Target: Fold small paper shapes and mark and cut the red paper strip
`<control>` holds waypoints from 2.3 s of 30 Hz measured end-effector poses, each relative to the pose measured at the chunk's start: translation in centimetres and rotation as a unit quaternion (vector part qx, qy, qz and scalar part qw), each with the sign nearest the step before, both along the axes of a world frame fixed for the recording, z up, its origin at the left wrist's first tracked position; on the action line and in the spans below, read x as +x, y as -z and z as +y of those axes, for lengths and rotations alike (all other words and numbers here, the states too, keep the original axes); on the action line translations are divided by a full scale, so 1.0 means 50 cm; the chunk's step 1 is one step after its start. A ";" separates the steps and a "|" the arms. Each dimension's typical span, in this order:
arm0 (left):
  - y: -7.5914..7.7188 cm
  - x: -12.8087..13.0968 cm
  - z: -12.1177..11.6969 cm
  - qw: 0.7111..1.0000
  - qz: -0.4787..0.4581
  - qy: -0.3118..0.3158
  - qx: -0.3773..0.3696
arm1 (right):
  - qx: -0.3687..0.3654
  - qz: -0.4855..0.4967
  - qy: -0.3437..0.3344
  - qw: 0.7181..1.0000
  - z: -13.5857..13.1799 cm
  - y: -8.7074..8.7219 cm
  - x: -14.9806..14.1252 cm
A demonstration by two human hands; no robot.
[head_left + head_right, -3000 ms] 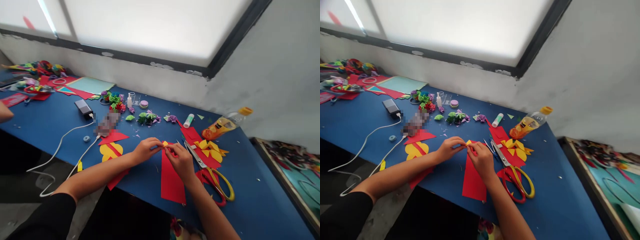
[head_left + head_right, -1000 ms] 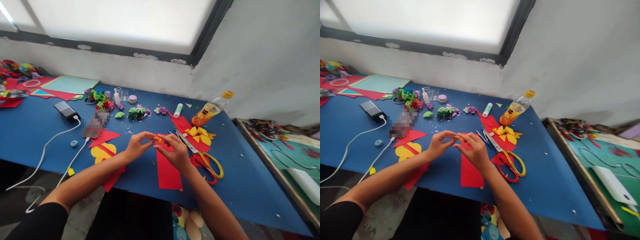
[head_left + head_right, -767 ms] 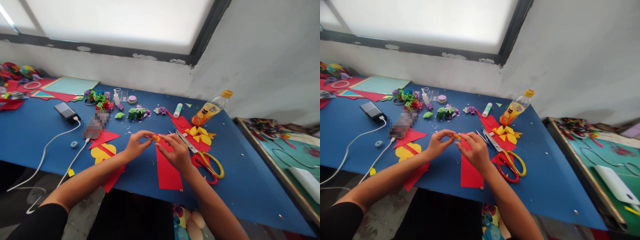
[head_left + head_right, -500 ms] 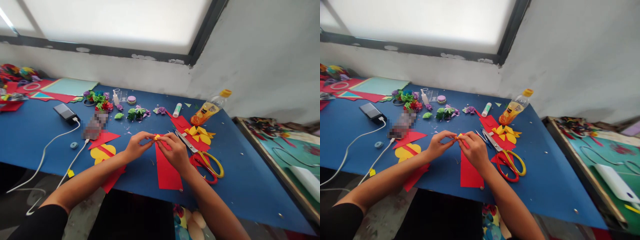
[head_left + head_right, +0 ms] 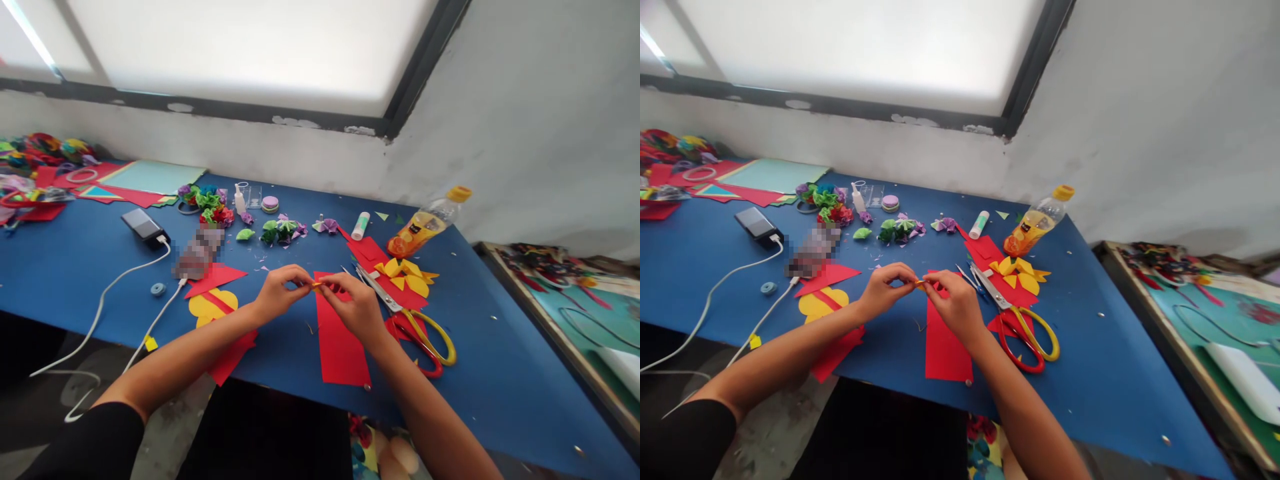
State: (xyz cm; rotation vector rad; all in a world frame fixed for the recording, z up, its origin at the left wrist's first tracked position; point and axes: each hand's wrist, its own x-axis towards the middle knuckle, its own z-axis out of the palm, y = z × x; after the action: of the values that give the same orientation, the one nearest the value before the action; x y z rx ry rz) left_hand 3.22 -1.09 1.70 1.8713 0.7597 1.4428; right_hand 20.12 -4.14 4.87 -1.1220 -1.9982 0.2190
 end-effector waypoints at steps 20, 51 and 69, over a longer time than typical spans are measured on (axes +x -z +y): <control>0.013 0.009 0.011 0.970 -0.028 -0.015 -0.242 | 0.044 -0.088 0.023 0.995 0.010 0.027 -0.002; 0.006 -0.024 0.032 0.897 0.360 -0.110 0.234 | -0.443 0.410 0.067 0.794 0.052 0.017 -0.018; -0.018 -0.025 0.031 0.884 0.448 -0.110 0.073 | -0.224 0.166 0.020 0.960 0.046 0.041 0.001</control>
State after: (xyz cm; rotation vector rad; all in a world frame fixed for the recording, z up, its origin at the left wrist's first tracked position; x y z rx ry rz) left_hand 1.95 0.45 2.61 2.6560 1.3430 0.6851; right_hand 20.19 -1.84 2.80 -1.3007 -1.6625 0.8162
